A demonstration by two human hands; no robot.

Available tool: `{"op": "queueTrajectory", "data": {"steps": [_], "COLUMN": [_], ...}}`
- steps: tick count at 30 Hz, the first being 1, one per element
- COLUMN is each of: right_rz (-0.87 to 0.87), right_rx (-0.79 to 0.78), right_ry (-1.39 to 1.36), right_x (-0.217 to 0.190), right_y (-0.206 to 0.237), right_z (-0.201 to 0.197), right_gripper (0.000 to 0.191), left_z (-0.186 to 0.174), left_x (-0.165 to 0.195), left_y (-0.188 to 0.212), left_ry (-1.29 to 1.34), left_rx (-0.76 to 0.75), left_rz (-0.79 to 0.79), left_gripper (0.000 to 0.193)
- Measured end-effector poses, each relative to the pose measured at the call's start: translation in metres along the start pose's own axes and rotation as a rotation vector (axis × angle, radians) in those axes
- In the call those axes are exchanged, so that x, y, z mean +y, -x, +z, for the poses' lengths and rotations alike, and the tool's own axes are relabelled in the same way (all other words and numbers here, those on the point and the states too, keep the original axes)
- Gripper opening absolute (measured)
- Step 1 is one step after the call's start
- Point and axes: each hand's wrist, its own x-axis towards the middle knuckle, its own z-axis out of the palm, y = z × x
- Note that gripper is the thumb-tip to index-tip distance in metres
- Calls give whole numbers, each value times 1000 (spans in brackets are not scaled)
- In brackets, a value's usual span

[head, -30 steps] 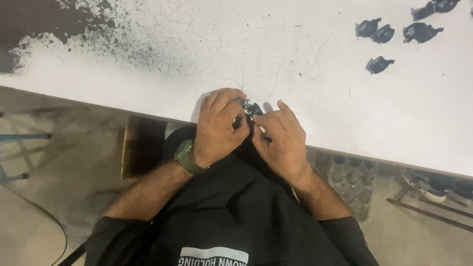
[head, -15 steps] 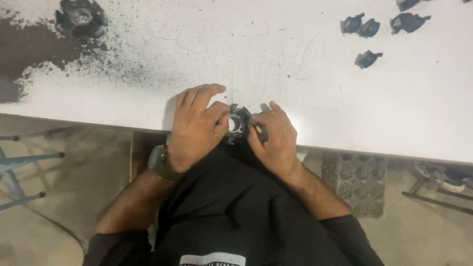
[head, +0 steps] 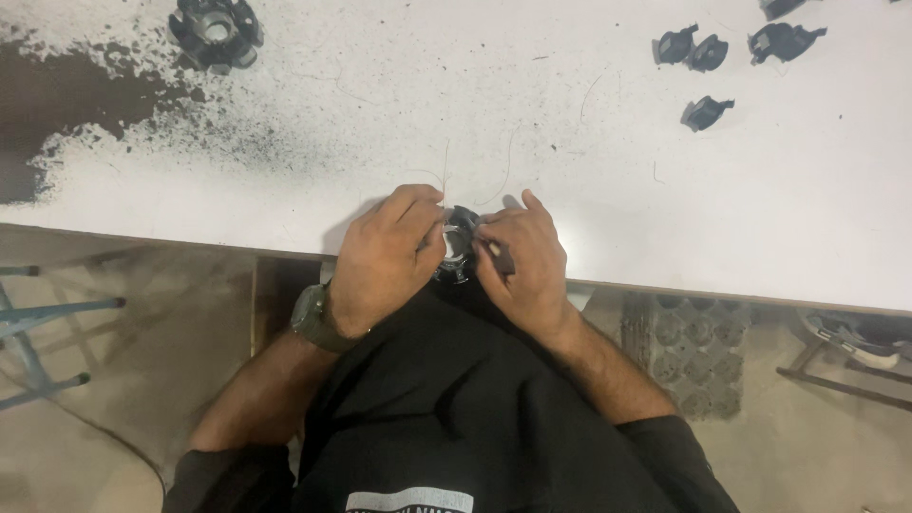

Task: The person sits at a white worktable and assembles small black plastic rotor-like housings one at a time, pressing a small light-colored insert into each housing by hand and placing the finished assembly in a growing pile on the table.

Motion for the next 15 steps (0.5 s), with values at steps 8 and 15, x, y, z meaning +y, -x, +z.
{"op": "queueTrajectory", "data": {"steps": [8, 15], "right_rz": [1, -1], "right_rx": [-36, -17], "right_ry": [-24, -21], "right_x": [7, 2], "right_y": [2, -1], "right_z": [5, 2], "right_gripper": [30, 32], "left_z": [-9, -1], "left_x": [1, 4], "left_y": [-3, -5], "left_ry": [-211, -122], "left_rx": [-79, -90], "left_rz": [195, 56], "left_gripper": [18, 22]}}
